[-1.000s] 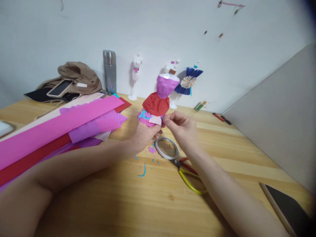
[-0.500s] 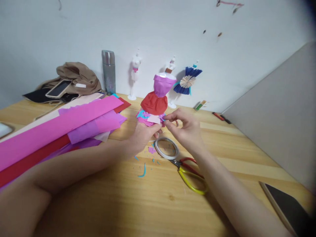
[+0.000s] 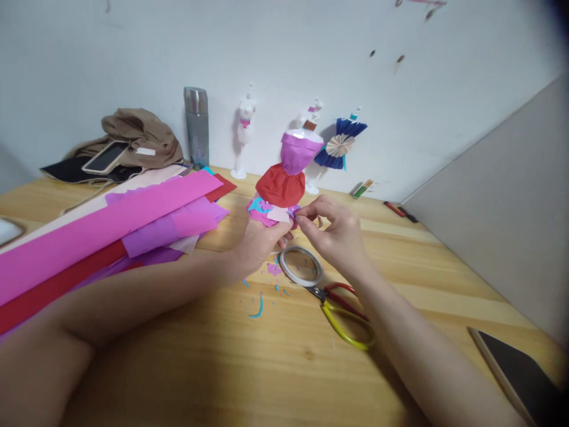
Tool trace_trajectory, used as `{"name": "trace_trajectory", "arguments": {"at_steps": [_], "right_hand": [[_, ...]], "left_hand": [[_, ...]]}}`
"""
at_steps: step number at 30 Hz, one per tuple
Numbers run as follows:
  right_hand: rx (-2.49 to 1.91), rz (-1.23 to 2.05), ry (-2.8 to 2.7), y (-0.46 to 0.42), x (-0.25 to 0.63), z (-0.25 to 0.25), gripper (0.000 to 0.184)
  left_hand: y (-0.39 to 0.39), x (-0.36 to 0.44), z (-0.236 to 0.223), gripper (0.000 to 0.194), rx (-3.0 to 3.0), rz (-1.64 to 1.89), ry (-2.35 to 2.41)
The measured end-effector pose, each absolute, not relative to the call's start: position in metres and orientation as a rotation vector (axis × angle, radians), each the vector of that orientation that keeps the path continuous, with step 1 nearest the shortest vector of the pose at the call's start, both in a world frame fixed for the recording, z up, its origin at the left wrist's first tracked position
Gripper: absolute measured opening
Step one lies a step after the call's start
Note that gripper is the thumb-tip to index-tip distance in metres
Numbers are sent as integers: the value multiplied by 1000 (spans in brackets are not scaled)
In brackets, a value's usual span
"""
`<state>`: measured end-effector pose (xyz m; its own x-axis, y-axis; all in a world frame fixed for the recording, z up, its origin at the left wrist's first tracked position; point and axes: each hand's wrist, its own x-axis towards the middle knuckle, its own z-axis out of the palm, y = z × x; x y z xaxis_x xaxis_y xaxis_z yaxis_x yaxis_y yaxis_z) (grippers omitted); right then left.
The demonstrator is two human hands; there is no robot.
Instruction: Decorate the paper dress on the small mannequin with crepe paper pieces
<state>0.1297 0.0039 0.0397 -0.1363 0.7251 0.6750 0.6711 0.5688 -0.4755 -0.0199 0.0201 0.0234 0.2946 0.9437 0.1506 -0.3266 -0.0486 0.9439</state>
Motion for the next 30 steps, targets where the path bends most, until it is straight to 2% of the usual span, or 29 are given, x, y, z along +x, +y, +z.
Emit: {"name": "trace_trajectory", "arguments": {"at_steps": [5, 15, 20, 22, 30], "right_hand": [[-1183, 264, -1748, 6, 129, 40, 12], [-1174, 266, -1740, 8, 129, 37, 13], [-1104, 40, -1870, 4, 132, 41, 7], [-1064, -93, -1926, 3, 133, 43, 12], [-1060, -402, -2056, 6, 133, 37, 12]], "left_hand": [[19, -22, 25, 18, 1224, 1185, 704], [19, -23, 26, 17, 1262, 1171, 747], [20, -21, 23, 13, 1229, 1171, 728], [21, -20, 23, 14, 1231, 1176, 722], [20, -22, 24, 22, 1261, 1174, 740]]}}
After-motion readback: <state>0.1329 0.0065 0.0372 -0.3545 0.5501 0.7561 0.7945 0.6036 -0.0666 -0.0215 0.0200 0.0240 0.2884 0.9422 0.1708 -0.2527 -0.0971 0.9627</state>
